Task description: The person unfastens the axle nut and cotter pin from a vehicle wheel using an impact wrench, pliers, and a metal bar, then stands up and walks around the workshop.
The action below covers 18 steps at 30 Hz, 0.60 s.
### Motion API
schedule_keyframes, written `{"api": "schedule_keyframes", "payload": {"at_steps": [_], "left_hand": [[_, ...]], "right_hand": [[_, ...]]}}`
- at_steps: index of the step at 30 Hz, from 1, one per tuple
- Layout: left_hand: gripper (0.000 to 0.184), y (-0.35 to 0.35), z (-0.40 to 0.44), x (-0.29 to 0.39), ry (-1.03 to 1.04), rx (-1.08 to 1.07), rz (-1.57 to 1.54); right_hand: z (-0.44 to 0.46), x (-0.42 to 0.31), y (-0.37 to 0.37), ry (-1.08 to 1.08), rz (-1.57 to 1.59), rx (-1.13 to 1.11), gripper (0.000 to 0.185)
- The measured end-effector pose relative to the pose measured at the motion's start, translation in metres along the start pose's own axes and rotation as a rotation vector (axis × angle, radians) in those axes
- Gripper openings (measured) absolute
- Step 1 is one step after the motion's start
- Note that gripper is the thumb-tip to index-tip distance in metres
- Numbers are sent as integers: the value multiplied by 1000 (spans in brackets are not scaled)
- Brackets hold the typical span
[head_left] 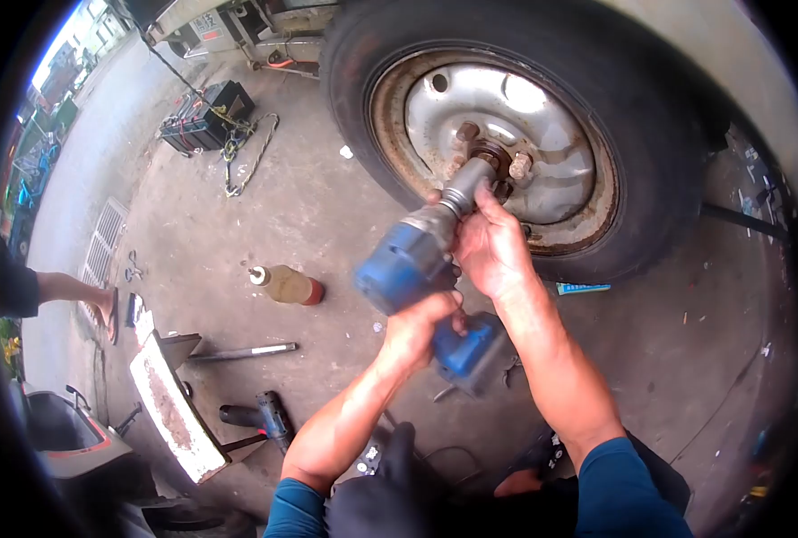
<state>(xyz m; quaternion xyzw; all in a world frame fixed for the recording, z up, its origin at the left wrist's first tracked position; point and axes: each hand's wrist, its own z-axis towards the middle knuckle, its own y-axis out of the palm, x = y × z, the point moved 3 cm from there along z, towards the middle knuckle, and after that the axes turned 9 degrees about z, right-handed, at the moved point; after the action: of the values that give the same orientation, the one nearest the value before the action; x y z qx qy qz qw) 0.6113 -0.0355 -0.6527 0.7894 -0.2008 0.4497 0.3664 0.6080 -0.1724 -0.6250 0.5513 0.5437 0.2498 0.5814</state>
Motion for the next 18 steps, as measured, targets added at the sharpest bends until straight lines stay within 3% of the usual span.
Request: {"api": "schedule_keyframes", "payload": {"at_steps": [1,2,3,5,8,10,11,12,15,17,18], "left_hand": [[19,-4,1,1,45,61,219],[21,-6,0,9,216,107,651],[26,-3,2,20,452,130,1061],[28,-21,15,8,523,123,875],[28,-30,22,10,441,22,840],[27,-20,20,10,347,77,658],[26,-17,18,9,296,114,561],[23,-18,18,4,191,110,508],[22,-15,17,2,55,71,414],[21,-15,20,-2,119,82,401],[22,-14,21,-4,162,93,417]], "right_hand": [[-1,0,-2,48,96,-71,55],[2,-3,-11,87,73,-247,58],[3,-5,-14,90,122,-273,62],[0,-4,-10,33,128,-148,52],[-35,-22,6,-307,-818,245,39],[-97,-44,28,-1353,-1172,299,33],[-136,-65,30,-1565,-1406,429,35],[-144,-81,29,-1732,-1097,558,44],[-140,-165,18,-1485,-1298,444,72],[-125,-198,-19,-1262,-1231,241,86],[-123,-202,-22,-1245,-1238,262,90]]}}
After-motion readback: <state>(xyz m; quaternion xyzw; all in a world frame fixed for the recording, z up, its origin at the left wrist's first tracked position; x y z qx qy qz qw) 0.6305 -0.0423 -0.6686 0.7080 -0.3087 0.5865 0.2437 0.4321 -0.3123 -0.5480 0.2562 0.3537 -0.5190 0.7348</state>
